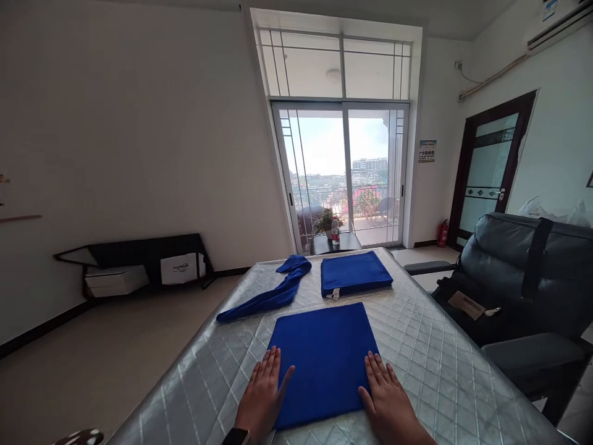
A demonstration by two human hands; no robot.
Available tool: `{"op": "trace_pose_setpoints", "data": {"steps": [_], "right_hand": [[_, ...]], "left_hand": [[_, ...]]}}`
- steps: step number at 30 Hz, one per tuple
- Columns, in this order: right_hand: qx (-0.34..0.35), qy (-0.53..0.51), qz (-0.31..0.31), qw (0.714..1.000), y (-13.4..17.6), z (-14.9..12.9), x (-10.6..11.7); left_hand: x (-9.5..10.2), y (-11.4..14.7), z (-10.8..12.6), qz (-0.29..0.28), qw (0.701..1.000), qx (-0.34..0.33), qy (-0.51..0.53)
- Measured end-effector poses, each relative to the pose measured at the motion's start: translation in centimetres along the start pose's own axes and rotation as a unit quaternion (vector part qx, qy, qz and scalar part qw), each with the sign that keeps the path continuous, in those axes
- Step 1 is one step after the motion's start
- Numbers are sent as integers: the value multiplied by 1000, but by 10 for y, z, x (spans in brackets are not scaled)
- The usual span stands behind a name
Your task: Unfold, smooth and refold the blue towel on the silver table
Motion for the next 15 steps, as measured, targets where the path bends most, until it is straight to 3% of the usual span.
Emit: {"op": "trace_pose_setpoints", "data": {"steps": [4,8,10,12,15], "right_hand": [[0,9,-19,1000,0,2,0],[9,12,-10,1000,0,4,-4],[14,15,-11,1000,-1,5,-6],[15,15,-16,1000,-2,6,-8],[8,17,-16,1000,-2,6,-6]], "left_hand": [[-10,10,55,-66,993,-66,69],[-44,27,136,-173,958,-193,123],[-58,31,163,-203,943,-223,140],[-66,32,173,-217,937,-231,147],[-65,33,158,-221,941,-214,140]]}}
Point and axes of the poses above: each hand's wrist, its own y-axis away from the middle knuckle, its own x-axis out of the back of the hand, z = x × y, the point moved 4 cm from there along -y, towards the middle knuckle, and after that the axes turned 14 degrees about y, right-handed, at the moved point
